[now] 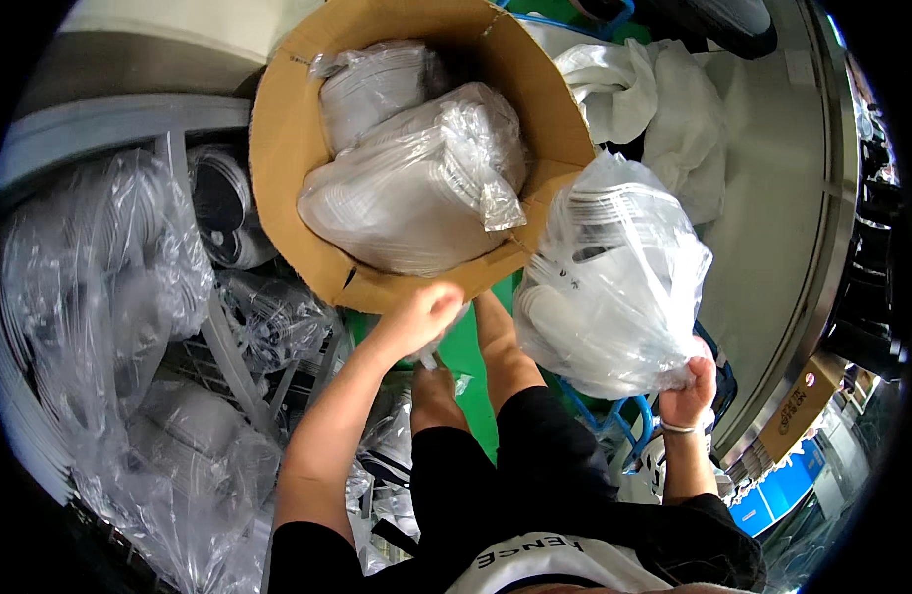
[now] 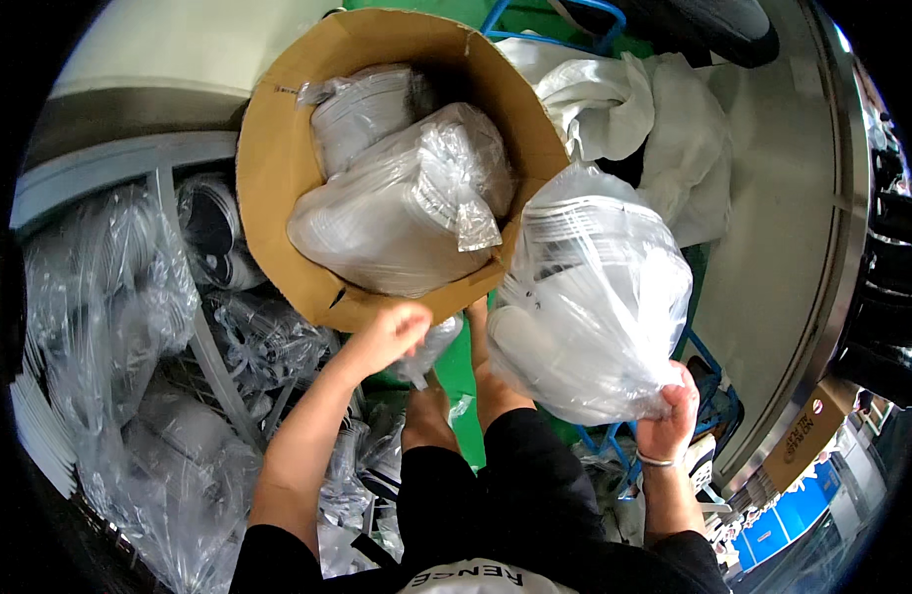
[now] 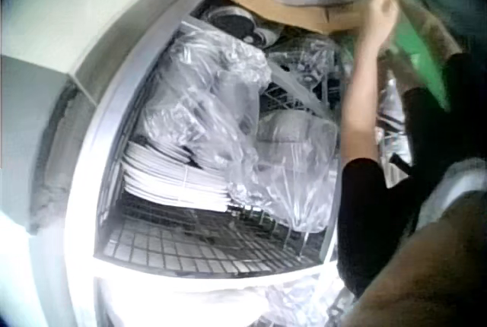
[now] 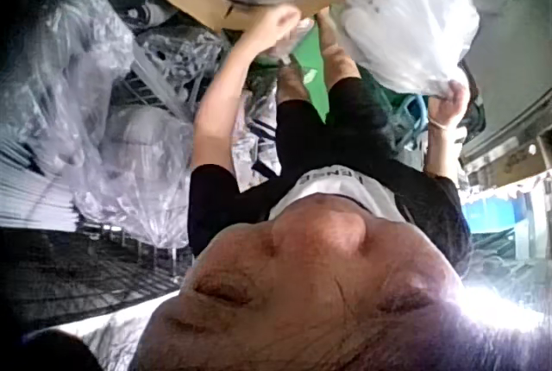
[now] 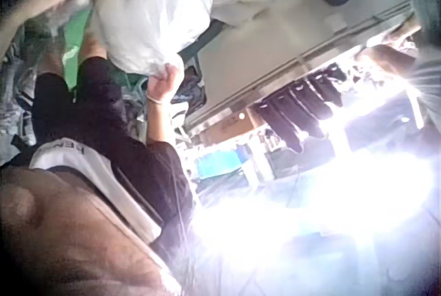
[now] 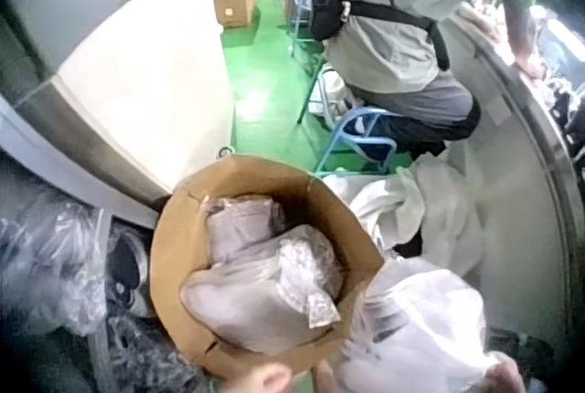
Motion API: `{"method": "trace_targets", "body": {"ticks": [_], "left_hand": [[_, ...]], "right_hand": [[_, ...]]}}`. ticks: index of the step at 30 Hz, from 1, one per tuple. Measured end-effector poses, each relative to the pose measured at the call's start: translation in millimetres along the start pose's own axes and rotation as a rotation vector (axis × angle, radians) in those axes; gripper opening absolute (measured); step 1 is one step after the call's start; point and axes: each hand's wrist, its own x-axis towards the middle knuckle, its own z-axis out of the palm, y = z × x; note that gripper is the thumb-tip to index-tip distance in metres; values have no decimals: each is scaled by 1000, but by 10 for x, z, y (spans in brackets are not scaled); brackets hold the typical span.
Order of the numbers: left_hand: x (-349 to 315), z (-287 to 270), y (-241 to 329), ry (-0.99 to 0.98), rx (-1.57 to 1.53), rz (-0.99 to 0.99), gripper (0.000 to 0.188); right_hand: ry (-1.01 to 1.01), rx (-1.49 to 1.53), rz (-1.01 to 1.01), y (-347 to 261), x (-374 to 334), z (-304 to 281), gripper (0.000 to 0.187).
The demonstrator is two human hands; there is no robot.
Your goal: The person sorts through a large collection of white shoe insoles stored in plastic bags on a metal rack and in a cardboard box, handling several stacks of insoles by hand and placing them into the cardboard box.
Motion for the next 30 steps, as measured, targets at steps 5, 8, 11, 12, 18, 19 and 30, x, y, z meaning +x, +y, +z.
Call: {"method": "trace_targets", "body": {"ticks": [5,8,11,12,18,19,30], "left_hand": [[1077,-98,551,559,809,407,49],[1495,-136,263,427,1397,389,40],[1609,-59,277,234,1338,222,27],[1580,-64,320,244,1321,200,20],[274,-433,758,413,867,286,14],[-90,-486,946,372,782,222,18],[-2654,-279,1251,209,311,-165,13]], "right_hand": [[-61,-4,-4,21,-17,-121,33],[-79,0,-13,51,29,-199,33],[-33,15,-22,86,51,-348,32],[-10,5,-37,101,57,-432,31],[32,-30,-33,19,-9,-536,29],[80,-51,-18,-42,-13,-483,29],[20,-28,13,-137,-12,-338,27]]}}
